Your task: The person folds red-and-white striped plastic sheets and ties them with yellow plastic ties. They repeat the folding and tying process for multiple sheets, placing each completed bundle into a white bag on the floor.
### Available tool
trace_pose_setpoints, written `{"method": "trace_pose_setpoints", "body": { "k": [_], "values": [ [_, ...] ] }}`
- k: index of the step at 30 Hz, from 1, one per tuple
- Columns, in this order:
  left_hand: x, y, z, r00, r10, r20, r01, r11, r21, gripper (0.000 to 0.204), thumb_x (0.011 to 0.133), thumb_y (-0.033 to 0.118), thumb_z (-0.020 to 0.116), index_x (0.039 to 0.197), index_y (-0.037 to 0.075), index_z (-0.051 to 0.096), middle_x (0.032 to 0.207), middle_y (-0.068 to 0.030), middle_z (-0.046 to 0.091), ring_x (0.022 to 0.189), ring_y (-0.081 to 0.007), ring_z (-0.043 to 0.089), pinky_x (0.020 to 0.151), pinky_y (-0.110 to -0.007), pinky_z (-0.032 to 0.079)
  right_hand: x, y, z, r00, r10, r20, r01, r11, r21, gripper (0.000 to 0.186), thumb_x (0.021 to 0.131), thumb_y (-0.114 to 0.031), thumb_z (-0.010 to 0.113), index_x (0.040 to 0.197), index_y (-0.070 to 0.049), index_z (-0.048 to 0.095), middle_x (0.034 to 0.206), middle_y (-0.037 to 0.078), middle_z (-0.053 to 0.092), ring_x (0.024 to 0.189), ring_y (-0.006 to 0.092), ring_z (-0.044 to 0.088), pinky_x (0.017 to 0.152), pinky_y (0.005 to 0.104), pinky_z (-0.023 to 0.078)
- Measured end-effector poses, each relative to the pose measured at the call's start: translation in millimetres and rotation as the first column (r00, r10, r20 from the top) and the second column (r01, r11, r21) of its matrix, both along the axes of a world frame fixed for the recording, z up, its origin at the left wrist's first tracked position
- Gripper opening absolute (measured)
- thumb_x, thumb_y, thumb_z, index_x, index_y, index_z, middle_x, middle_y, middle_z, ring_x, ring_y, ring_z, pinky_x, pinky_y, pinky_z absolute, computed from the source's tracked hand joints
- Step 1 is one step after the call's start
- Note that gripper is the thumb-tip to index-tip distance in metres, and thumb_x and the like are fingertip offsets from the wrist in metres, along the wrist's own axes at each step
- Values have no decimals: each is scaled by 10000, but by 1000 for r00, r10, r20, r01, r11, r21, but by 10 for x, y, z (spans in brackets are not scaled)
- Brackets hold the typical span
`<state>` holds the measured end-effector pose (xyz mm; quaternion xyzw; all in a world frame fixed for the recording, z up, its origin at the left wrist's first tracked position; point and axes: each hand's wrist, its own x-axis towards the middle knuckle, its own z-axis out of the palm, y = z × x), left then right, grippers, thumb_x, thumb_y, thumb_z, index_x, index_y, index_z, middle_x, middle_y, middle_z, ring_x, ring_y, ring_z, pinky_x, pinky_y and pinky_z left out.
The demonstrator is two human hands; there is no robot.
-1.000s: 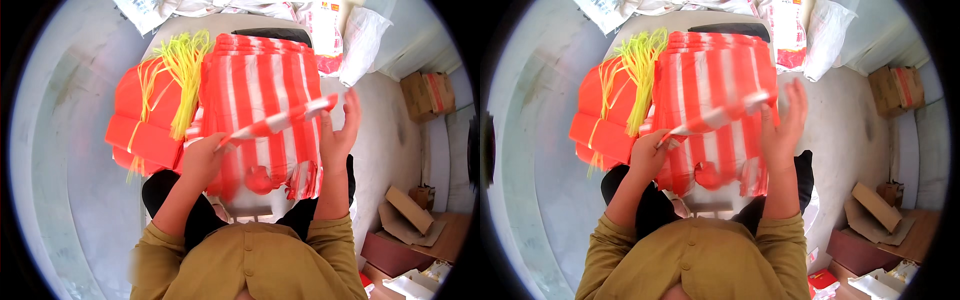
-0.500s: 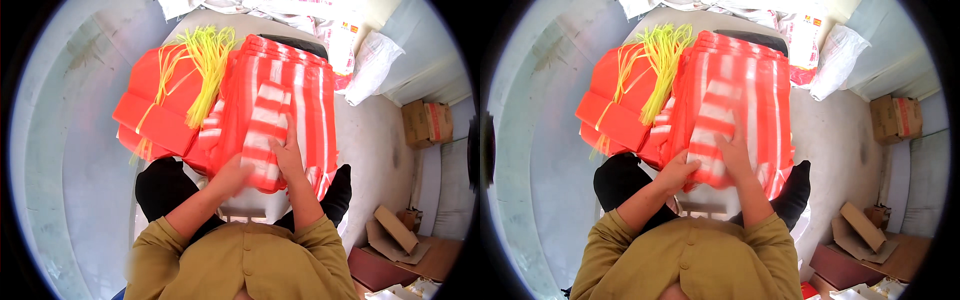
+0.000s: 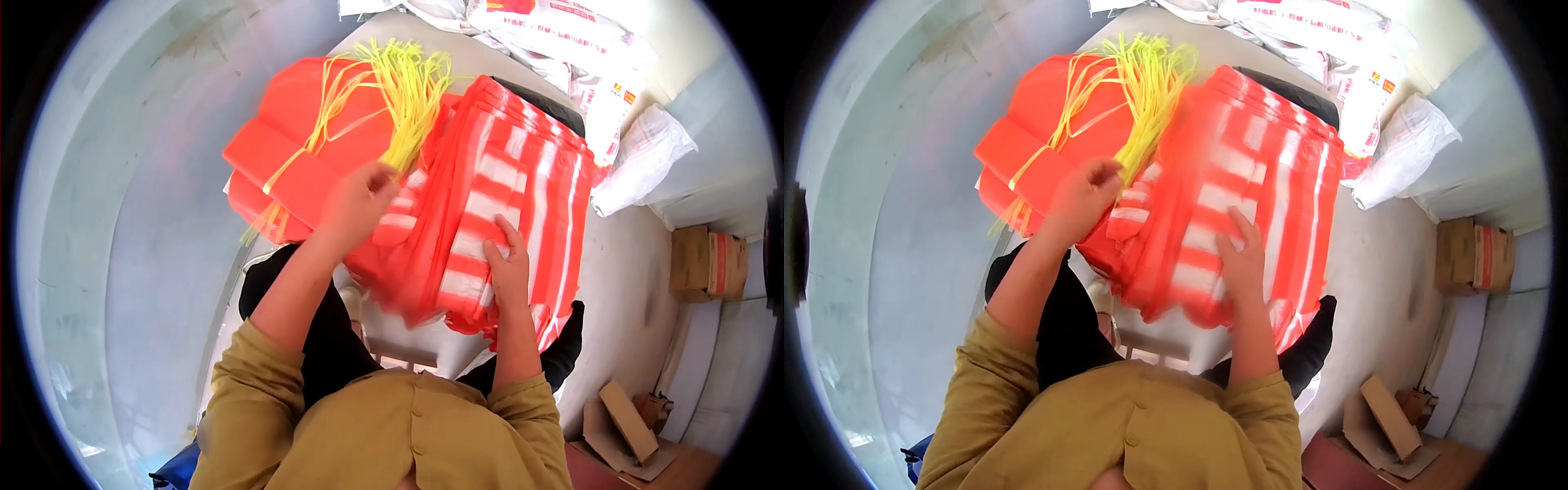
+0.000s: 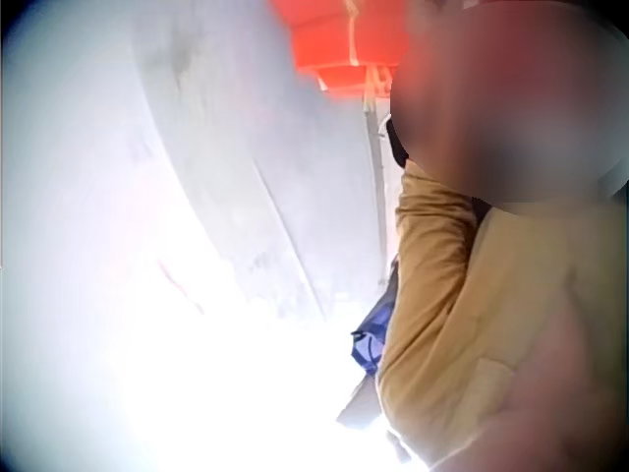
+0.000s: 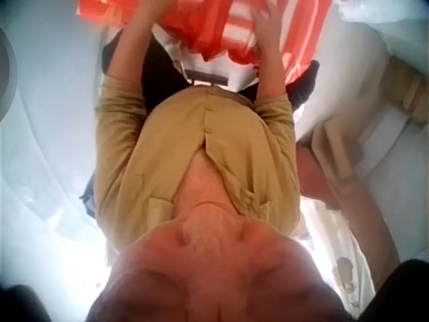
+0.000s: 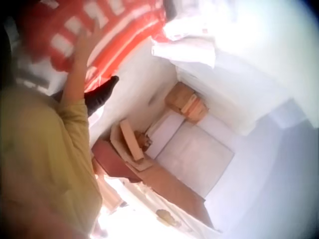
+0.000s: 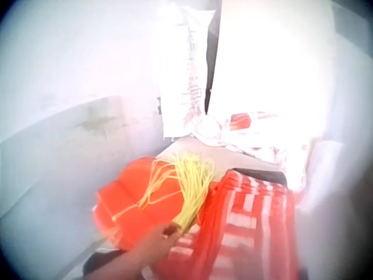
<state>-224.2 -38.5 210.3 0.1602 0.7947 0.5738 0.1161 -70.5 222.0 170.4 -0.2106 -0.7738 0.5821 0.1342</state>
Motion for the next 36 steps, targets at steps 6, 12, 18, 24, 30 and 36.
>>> {"method": "trace_pose_setpoints", "body": {
  "k": [6, 12, 18, 24, 30, 36],
  "values": [
    [-554, 186, -609, 938, 123, -325, -263, 861, -434, 652, 1000, 294, 739, 1525, -19, 512, 1395, -237, 659, 1307, -373, 634, 1082, -435, 525, 9, 20, -36, 999, -20, 35, 19, 1000, 25, 496, 979, -72, 686, 1472, -49, 639, 1382, 128, 589, 1310, 261, 583, 1092, 364, 503],
    [-616, 532, -679, 933, -86, -350, -184, 720, -669, 760, 959, 353, 748, 1520, -82, 476, 1287, -274, 653, 1247, -411, 630, 1037, -487, 526, 42, -11, -10, 995, -32, 96, 25, 997, 76, 484, 983, -59, 677, 1465, -47, 634, 1393, 123, 570, 1305, 258, 578, 1078, 359, 504],
    [-799, 551, -886, 976, -42, -215, -114, 741, -662, 510, 968, 286, 700, 1371, -20, 633, 981, -252, 722, 938, -379, 731, 850, -509, 568, 53, -39, -21, 994, -40, 104, 34, 998, 52, 501, 996, -62, 706, 1489, -35, 619, 1503, 128, 573, 1424, 242, 529, 1205, 357, 413],
    [-780, 95, -448, 991, 52, -122, -84, 958, -276, 411, 959, 216, 645, 1312, 7, 660, 966, -211, 752, 886, -368, 748, 810, -485, 572, 33, -15, -3, 993, -34, 109, 31, 999, 29, 490, 1004, -51, 693, 1488, -31, 617, 1506, 111, 581, 1393, 234, 556, 1178, 351, 443],
    [-536, -607, -11, 997, 66, -30, -71, 775, -628, 467, 922, 212, 747, 1341, 24, 670, 1158, -204, 730, 1116, -338, 709, 982, -464, 556, 8, 8, -120, 995, -91, 41, 91, 996, 14, 493, 966, -56, 695, 1456, -35, 646, 1425, 104, 612, 1328, 231, 591, 1109, 328, 478],
    [-452, -931, -230, 775, 91, -626, -442, 786, -433, 446, 886, 217, 833, 1287, 61, 715, 1192, -171, 721, 1148, -353, 683, 1004, -456, 553, -3, -38, -77, 996, -67, 50, 68, 997, -27, 491, 1032, -66, 680, 1513, -28, 594, 1502, 115, 609, 1350, 217, 587, 1150, 338, 470]
  ]
}}
